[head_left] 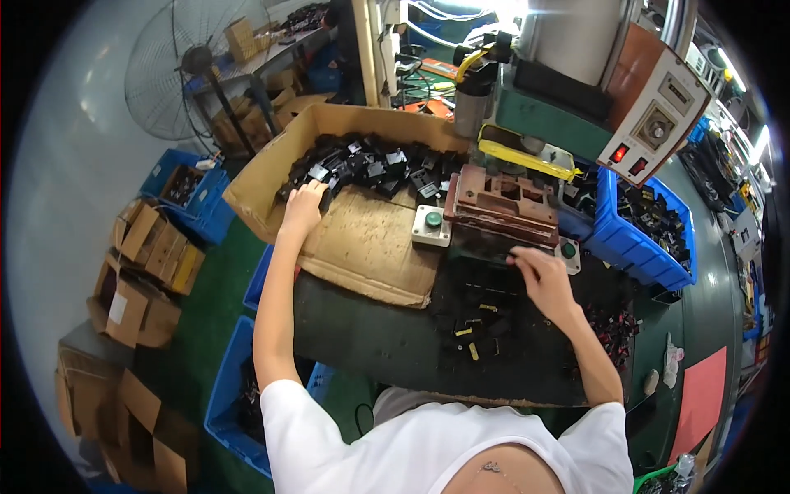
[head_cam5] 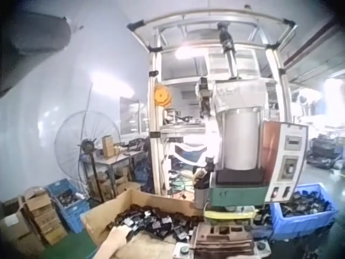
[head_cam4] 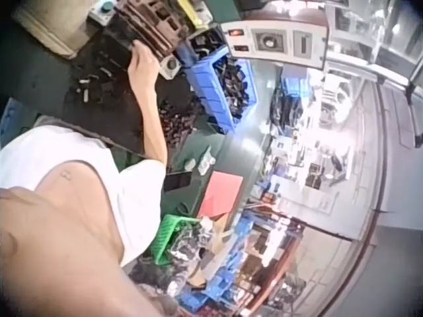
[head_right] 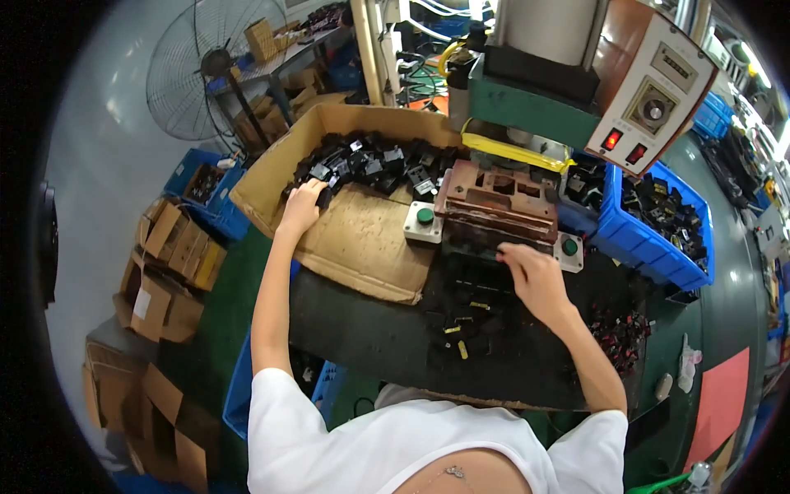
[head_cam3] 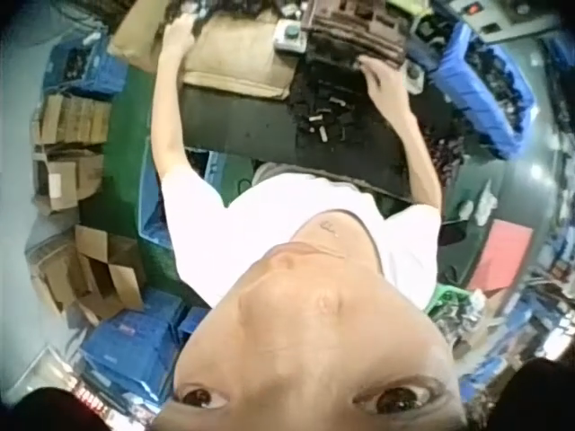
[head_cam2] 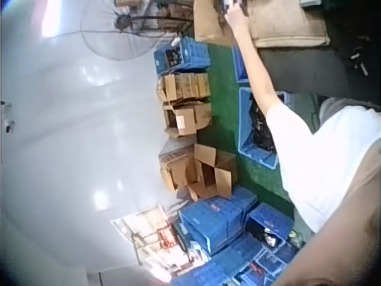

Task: Assembling electrical components into plastic housings and using a mechanical press to secure the parts.

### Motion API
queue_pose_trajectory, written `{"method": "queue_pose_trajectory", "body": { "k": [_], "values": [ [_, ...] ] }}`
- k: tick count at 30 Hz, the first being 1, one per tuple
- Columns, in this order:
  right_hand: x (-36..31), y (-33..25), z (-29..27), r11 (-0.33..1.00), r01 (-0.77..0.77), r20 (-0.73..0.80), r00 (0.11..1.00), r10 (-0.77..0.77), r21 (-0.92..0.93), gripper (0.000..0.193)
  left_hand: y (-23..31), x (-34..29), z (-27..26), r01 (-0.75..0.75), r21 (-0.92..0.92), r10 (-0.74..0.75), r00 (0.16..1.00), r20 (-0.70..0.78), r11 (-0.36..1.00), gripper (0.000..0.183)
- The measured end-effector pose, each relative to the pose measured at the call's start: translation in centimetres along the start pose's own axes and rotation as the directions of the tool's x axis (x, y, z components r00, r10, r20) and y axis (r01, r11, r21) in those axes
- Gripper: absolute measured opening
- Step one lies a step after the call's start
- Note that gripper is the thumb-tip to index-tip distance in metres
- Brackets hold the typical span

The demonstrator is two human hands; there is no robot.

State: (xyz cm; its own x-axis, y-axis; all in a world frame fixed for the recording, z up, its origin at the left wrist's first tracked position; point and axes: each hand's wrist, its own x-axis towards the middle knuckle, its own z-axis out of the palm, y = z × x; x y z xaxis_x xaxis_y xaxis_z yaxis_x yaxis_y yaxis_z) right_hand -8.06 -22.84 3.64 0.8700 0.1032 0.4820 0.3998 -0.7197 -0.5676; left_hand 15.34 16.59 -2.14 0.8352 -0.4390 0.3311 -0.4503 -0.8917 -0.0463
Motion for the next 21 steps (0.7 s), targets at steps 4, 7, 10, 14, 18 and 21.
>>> {"method": "queue_pose_trajectory", "body": {
  "k": [4,7,10,14,18,21],
  "values": [
    [4.5,0.7,-2.1,0.943,0.238,-0.224,0.93,-0.29,-0.232,0.024,1.6,-0.7,-1.7,0.068,-0.157,-0.093,0.983,-0.157,0.985,0.047],
    [7.6,2.3,-3.1,0.864,0.26,-0.082,0.942,-0.325,-0.431,0.025,3.2,-1.3,-3.1,-0.007,-0.341,-0.112,0.938,-0.329,0.94,0.046],
    [9.3,5.3,-2.0,0.925,0.158,0.03,0.987,-0.158,-0.346,0.02,5.1,-1.2,-4.5,-0.058,-0.508,-0.112,0.948,-0.298,0.859,0.046],
    [10.2,6.6,-1.5,0.93,0.228,0.013,0.972,-0.235,-0.289,0.028,7.1,-1.1,-5.6,-0.104,-0.627,-0.082,0.962,-0.26,0.772,0.045],
    [10.0,6.8,-1.6,0.938,0.159,0.009,0.986,-0.164,-0.307,0.032,9.2,-0.1,-5.0,-0.021,-0.926,-0.09,0.994,-0.059,0.377,0.05],
    [8.1,6.3,-2.2,0.928,0.118,-0.031,0.99,-0.138,-0.354,0.032,13.1,1.3,-5.9,0.03,-0.992,0.018,0.999,0.032,0.123,0.049]
  ]
}}
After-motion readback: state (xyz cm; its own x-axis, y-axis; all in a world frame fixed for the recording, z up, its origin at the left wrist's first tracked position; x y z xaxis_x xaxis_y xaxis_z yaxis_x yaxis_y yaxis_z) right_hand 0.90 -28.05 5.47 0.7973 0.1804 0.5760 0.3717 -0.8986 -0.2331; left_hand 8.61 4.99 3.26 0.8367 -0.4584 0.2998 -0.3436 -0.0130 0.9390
